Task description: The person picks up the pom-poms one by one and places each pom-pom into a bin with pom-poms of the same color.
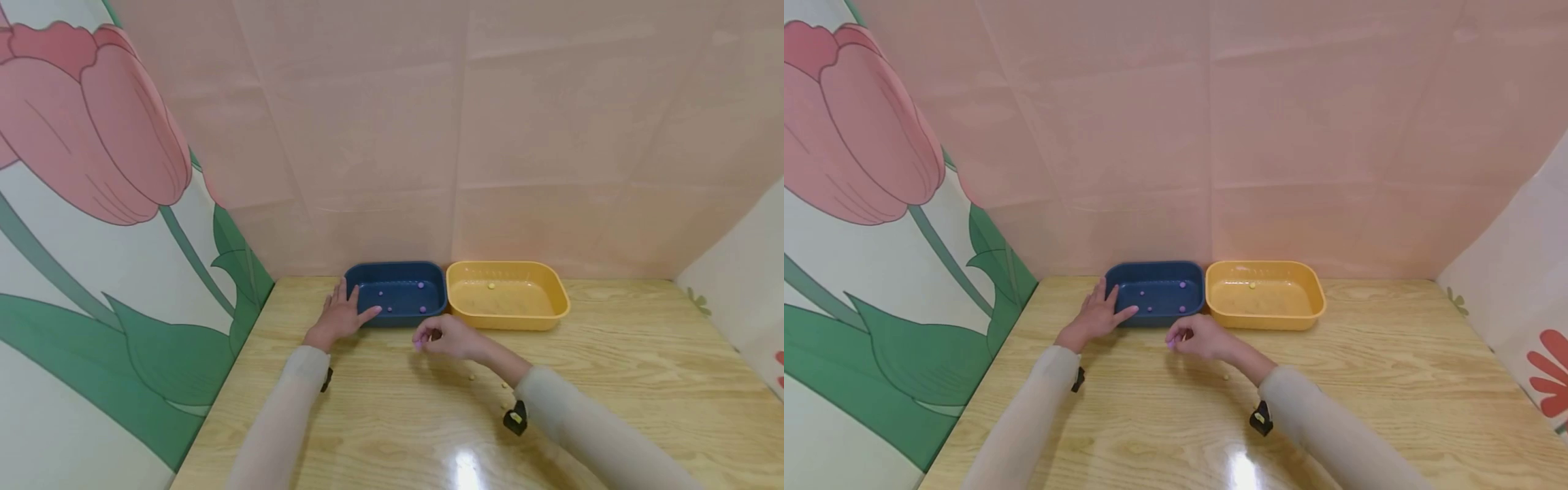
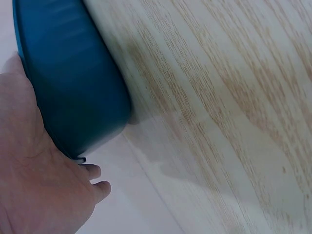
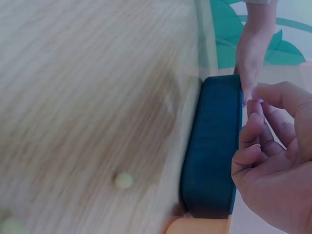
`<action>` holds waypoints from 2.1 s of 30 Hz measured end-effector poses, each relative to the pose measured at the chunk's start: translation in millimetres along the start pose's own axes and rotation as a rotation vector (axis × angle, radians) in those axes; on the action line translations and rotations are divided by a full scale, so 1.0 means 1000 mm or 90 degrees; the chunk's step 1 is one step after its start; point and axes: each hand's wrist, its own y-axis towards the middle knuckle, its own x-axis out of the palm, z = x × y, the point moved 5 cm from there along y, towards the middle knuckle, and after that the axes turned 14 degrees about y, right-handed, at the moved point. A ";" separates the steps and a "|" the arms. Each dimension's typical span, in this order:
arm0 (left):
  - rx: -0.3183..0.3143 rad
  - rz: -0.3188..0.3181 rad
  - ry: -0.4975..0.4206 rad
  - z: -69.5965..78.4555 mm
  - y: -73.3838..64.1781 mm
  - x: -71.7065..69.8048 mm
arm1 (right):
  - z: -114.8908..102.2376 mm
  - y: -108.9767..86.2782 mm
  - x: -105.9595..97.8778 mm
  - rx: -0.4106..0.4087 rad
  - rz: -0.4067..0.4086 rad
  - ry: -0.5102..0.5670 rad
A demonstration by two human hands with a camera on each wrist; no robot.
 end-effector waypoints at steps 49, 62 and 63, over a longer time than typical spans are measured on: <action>-0.002 -0.002 0.007 -0.001 0.003 0.001 | 0.012 0.075 -0.040 0.149 0.150 0.099; -0.002 0.015 0.011 -0.001 0.005 0.002 | 0.025 0.091 -0.047 0.169 0.195 0.084; -0.001 0.014 0.012 -0.001 0.005 0.002 | 0.026 0.091 -0.047 0.171 0.197 0.088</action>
